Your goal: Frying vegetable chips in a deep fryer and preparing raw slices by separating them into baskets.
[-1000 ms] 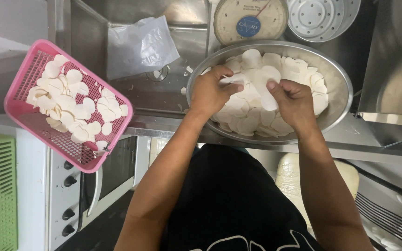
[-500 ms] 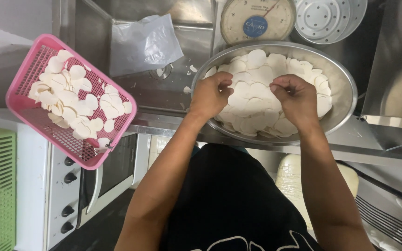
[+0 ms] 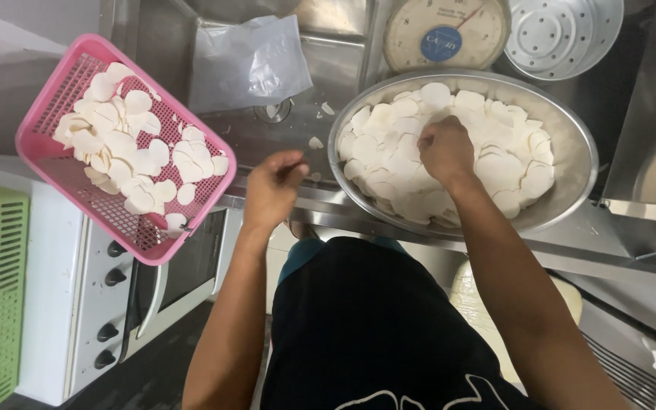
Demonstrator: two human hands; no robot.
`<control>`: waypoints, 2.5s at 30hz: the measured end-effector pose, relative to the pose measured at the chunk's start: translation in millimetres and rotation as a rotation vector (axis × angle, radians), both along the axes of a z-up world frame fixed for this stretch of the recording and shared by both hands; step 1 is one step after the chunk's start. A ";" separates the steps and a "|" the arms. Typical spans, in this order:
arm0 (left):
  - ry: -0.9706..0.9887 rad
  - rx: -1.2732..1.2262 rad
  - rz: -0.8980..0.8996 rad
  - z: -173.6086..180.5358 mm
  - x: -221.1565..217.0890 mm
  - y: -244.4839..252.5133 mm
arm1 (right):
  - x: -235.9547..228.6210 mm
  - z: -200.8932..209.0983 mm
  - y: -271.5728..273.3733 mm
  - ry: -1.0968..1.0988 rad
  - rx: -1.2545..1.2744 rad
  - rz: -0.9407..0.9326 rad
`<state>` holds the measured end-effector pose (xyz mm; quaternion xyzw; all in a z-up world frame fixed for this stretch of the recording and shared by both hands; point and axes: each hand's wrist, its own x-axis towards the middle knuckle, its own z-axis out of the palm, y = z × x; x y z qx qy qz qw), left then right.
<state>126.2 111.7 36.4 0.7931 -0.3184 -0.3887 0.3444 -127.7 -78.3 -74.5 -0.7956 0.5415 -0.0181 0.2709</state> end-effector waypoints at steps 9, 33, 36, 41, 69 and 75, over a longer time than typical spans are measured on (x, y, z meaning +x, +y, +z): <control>0.082 -0.068 0.162 -9.8 29.9 50.3 | 8.4 5.3 4.7 -0.010 0.089 -0.056; 0.217 -0.119 0.094 -39.3 54.3 66.8 | -48.9 39.9 6.7 -0.725 0.146 -0.432; 0.219 -0.139 0.085 -37.3 50.8 67.5 | -53.2 39.3 27.1 -0.545 0.111 -0.282; 0.222 -0.100 0.102 -38.4 44.8 70.0 | -44.2 48.1 60.5 -0.226 0.122 -0.190; 0.236 -0.075 0.147 -34.5 26.7 76.0 | -61.8 22.1 59.9 -0.290 0.129 -0.263; 0.248 -0.090 0.175 -40.3 37.3 77.7 | -63.2 8.2 56.3 -0.370 0.169 -0.286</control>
